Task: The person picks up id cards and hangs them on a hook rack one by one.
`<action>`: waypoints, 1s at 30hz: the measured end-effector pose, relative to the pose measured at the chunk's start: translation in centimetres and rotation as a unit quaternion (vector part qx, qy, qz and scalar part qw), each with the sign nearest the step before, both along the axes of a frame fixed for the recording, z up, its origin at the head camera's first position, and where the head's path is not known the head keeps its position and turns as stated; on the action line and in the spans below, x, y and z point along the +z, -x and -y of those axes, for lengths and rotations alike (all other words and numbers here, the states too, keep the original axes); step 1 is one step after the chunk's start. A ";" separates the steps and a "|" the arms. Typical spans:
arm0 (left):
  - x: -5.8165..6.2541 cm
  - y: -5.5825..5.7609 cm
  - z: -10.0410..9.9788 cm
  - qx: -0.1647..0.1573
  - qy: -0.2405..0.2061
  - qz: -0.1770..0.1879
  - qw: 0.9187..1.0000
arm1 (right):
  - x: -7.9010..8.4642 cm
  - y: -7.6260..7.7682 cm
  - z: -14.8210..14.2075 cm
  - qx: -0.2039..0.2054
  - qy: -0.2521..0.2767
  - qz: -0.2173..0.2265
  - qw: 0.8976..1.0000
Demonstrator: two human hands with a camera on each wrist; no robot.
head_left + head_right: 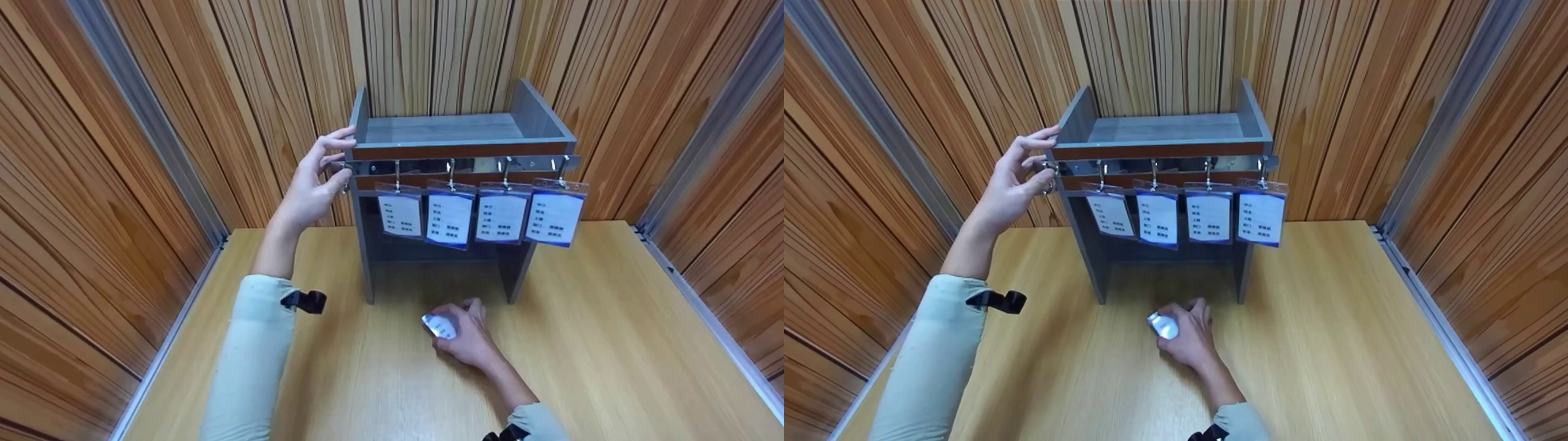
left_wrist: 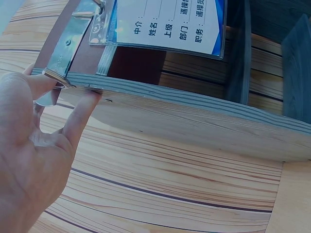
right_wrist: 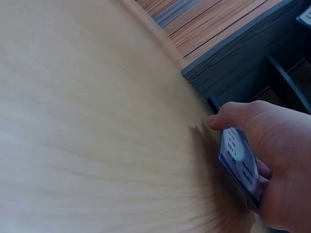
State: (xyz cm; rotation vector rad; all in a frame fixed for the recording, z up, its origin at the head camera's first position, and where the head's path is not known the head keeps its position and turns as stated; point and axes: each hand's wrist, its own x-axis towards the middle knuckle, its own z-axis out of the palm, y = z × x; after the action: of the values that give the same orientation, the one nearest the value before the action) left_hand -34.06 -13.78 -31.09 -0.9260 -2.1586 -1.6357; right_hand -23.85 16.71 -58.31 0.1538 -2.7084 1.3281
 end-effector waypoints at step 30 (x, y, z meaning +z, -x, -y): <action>0.2 0.2 0.4 -0.024 -0.009 0.009 1.000 | 3.1 -1.8 2.9 0.012 0.025 -0.096 0.995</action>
State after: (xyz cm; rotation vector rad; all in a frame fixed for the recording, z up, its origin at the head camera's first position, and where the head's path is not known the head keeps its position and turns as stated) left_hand -34.27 -14.14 -30.94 -0.9686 -2.1469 -1.6887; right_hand -22.09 13.78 -55.21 0.2949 -2.5213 1.3122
